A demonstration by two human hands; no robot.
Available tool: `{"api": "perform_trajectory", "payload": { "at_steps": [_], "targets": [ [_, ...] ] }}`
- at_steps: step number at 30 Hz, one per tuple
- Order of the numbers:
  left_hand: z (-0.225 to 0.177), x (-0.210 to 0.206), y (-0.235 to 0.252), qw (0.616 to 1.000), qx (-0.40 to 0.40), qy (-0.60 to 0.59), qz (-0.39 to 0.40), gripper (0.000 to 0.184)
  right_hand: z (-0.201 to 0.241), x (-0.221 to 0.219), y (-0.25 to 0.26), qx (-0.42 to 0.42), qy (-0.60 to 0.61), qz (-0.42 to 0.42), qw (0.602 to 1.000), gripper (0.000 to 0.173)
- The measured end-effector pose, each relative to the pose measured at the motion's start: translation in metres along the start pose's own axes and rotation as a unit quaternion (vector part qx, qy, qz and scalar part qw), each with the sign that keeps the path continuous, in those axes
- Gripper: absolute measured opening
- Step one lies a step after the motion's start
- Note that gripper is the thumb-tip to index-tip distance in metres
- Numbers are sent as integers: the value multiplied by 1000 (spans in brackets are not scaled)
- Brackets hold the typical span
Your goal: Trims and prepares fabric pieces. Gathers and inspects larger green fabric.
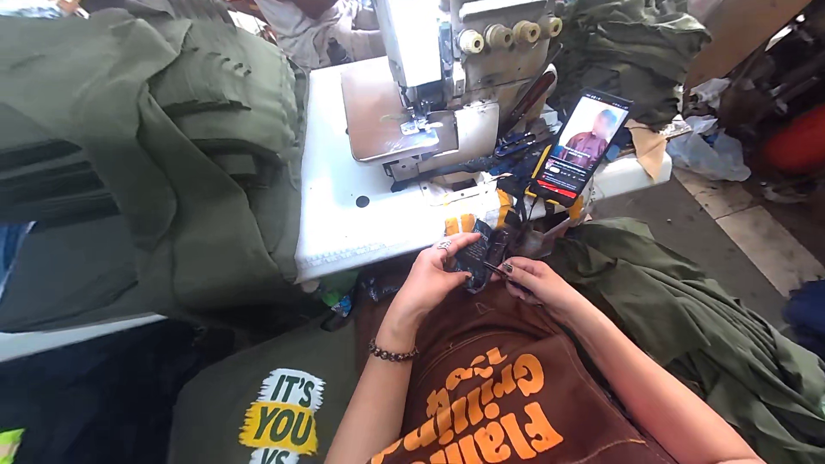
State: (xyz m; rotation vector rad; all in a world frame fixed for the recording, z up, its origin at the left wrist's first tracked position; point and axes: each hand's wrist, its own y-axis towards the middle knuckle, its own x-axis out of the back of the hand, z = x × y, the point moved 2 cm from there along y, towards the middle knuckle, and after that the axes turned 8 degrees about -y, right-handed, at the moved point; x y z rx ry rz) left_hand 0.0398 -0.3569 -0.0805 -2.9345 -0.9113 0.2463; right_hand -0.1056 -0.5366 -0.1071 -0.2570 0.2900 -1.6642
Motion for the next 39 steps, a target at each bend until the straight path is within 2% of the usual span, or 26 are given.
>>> {"api": "perform_trajectory", "payload": {
  "at_steps": [7,19,26,33,39],
  "targets": [
    [7,-3,-4,1000,-1,2,10,63,6,-14,8,5,6,16,1000,24],
    [10,-3,-4,1000,8,10,3,65,3,-19,13,38,3,-12,999,17],
    [11,-3,-4,1000,19,2,-3,67,4,-16,9,-11,-1,2,1000,23],
    [11,-7,-2,1000,26,-9,13,67,7,-21,16,-6,8,6,1000,20],
    [16,-8,0,999,40,11,3,77,4,-23,23,-2,-9,-40,999,18]
  ]
}}
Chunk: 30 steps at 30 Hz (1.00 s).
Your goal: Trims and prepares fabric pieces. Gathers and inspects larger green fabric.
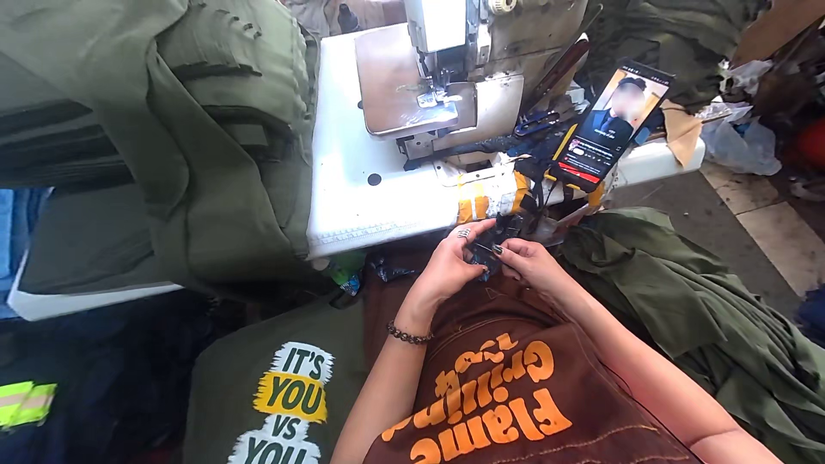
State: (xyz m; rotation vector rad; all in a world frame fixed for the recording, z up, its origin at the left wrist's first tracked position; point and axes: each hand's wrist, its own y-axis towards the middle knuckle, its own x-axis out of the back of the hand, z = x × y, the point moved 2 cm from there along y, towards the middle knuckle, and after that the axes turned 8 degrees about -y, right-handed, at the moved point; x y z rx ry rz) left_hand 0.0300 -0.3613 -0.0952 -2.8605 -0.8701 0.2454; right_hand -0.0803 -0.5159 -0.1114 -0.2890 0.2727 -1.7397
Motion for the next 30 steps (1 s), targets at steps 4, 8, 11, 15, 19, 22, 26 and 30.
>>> {"api": "perform_trajectory", "payload": {
  "at_steps": [4,8,11,15,19,22,26,30],
  "targets": [
    [-1,3,-2,998,22,53,-41,78,-4,6,-5,-49,-27,33,998,30],
    [-4,-1,-3,996,17,82,-40,80,-3,5,-8,-27,-20,30,999,25],
    [-9,-7,-4,995,9,94,-26,87,9,1,-9,3,-26,-4,1000,16],
    [-18,-6,-10,997,-15,69,-4,81,21,12,-6,23,-22,-71,997,8],
    [-25,-4,-17,992,-48,103,59,45,25,31,-2,10,-4,-116,993,8],
    [-22,-4,-14,990,-71,98,68,43,21,35,-4,12,6,-104,994,10],
    [-14,5,-7,993,-97,43,42,54,7,37,-11,30,1,-29,999,33],
    [-8,11,-5,997,-71,18,27,59,-6,28,-22,6,0,23,1000,33]
  ]
}}
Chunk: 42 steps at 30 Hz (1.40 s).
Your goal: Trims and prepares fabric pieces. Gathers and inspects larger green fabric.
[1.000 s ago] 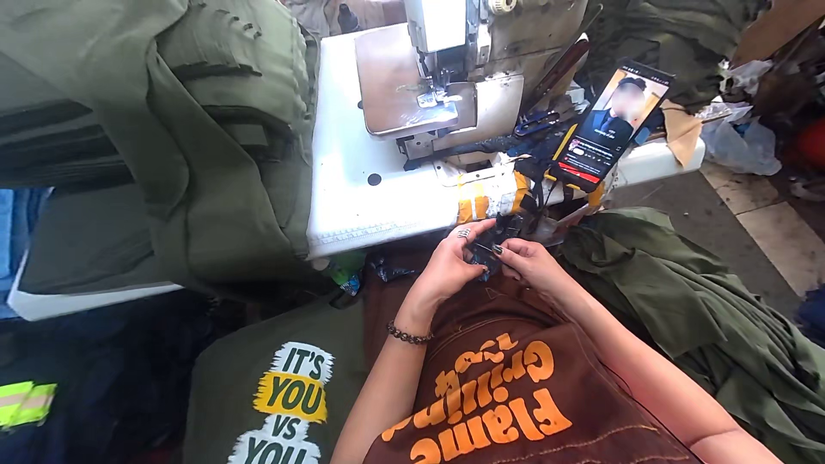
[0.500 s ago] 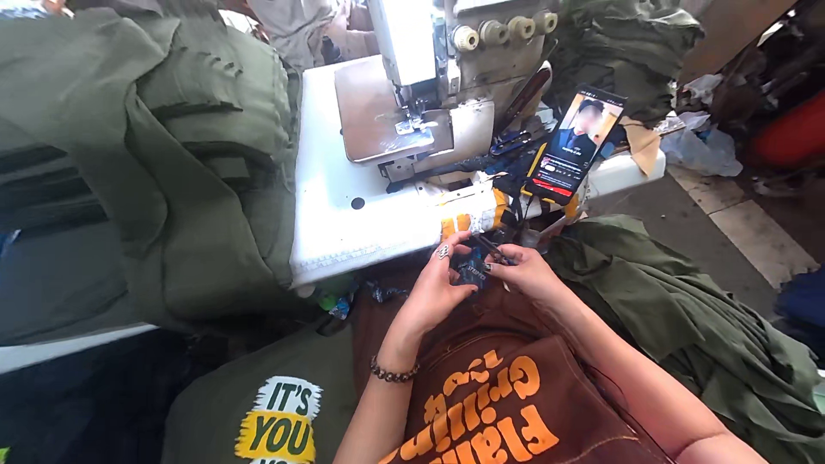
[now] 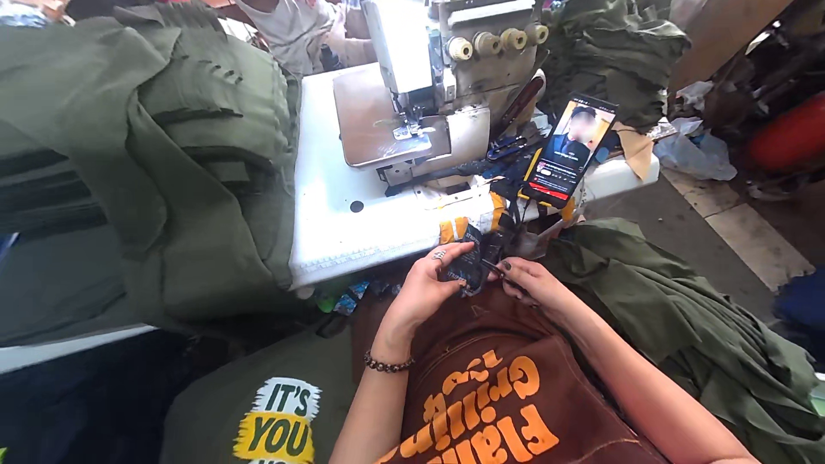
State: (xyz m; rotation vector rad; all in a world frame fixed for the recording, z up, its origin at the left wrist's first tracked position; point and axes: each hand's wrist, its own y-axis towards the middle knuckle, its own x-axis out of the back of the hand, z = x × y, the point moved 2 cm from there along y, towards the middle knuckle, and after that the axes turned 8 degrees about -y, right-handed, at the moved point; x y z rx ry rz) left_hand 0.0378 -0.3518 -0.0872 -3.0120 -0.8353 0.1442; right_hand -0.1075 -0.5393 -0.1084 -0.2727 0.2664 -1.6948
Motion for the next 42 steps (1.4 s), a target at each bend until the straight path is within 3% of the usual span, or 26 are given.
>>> {"api": "perform_trajectory", "payload": {
  "at_steps": [17,24,30,38,42],
  "targets": [
    [6,-8,-1,999,38,-14,-11,65,9,-24,10,-3,23,11,1000,24],
    [7,-7,-1,999,42,-18,-10,68,4,-25,13,32,10,-7,999,20],
    [8,-3,-1,998,48,-22,-22,72,2,-18,8,-22,15,15,1000,28],
    [10,-17,2,999,42,-16,10,74,10,-28,18,-11,21,0,1000,20],
    [11,-17,2,998,54,-26,-8,85,6,-27,19,-15,-3,-21,1000,21]
  ]
}}
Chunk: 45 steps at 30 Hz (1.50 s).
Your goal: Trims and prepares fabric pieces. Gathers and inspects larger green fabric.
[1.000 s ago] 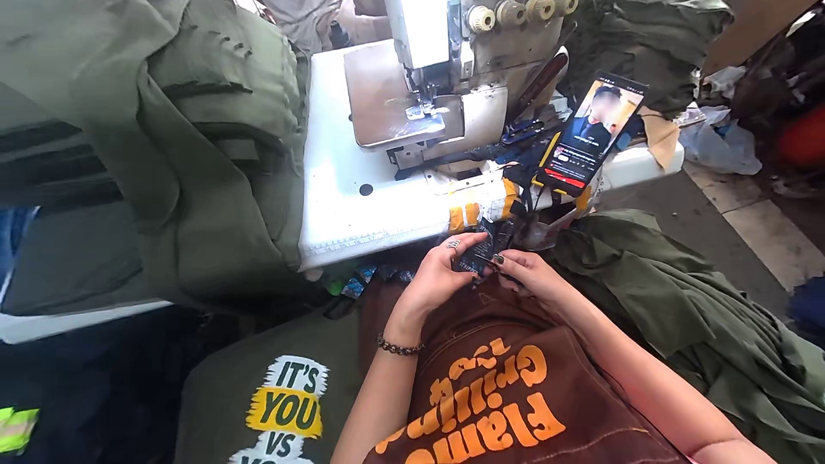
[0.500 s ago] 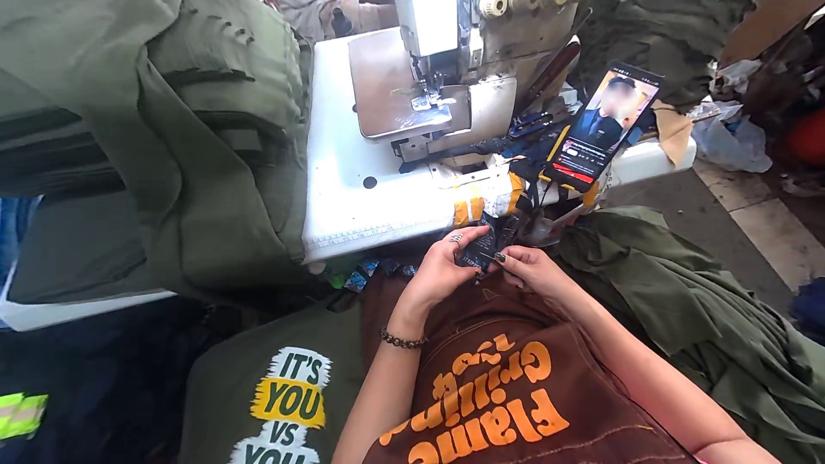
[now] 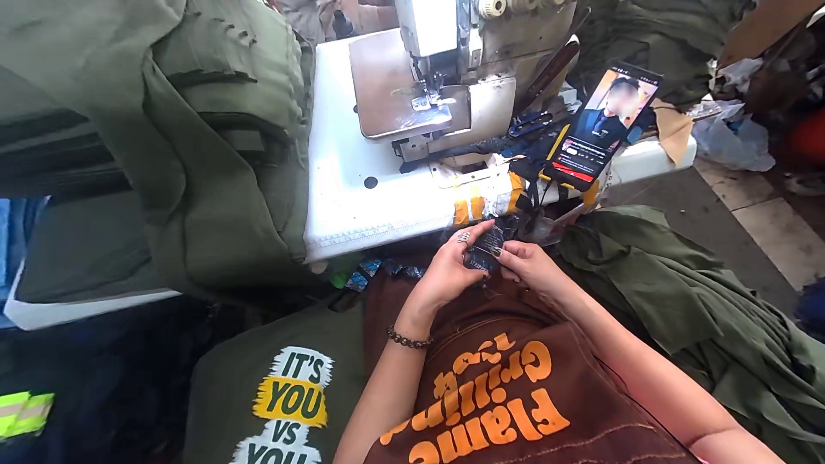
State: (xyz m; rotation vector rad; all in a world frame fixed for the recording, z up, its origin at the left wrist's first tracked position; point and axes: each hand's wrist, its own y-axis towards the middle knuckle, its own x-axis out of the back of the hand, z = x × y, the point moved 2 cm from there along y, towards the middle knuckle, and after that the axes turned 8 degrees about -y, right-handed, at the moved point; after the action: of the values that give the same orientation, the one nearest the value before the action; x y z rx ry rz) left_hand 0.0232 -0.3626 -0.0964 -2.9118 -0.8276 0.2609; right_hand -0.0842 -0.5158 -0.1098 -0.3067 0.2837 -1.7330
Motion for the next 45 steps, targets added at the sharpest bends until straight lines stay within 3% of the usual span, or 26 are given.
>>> {"api": "perform_trajectory", "payload": {
  "at_steps": [4,10,15,19,23,25,28,30,33,38,43,45],
  "targets": [
    [2,3,0,999,27,6,-26,94,-3,6,-6,-34,-14,30,999,29],
    [-6,-2,-2,999,20,17,-18,102,7,2,-2,-34,-26,-21,999,13],
    [-6,5,-7,991,65,104,-51,100,-4,2,9,-67,-66,19,995,8],
    [-4,6,-9,978,108,177,10,102,-6,3,5,-77,-38,-6,996,8],
    [-4,9,-12,988,99,113,34,91,-1,11,6,-42,-21,-44,998,14],
    [-10,14,-14,997,63,46,6,68,-4,18,9,31,-162,-6,986,27],
    [-22,25,-21,997,0,-10,-75,34,-11,17,7,19,-415,78,906,37],
    [-31,30,-25,994,-20,-29,-103,32,-15,13,2,-1,-506,84,858,35],
    [-37,26,-28,996,-38,-39,-70,46,-15,18,-6,13,-547,64,834,28],
    [-24,14,-16,999,-36,0,33,61,-11,52,-27,36,-487,78,869,26],
    [-14,7,-4,998,-24,-27,51,68,-12,54,-40,98,-254,56,960,41],
    [-14,6,-3,998,-21,-33,59,72,-9,43,-40,80,-146,64,984,38]
  ]
}}
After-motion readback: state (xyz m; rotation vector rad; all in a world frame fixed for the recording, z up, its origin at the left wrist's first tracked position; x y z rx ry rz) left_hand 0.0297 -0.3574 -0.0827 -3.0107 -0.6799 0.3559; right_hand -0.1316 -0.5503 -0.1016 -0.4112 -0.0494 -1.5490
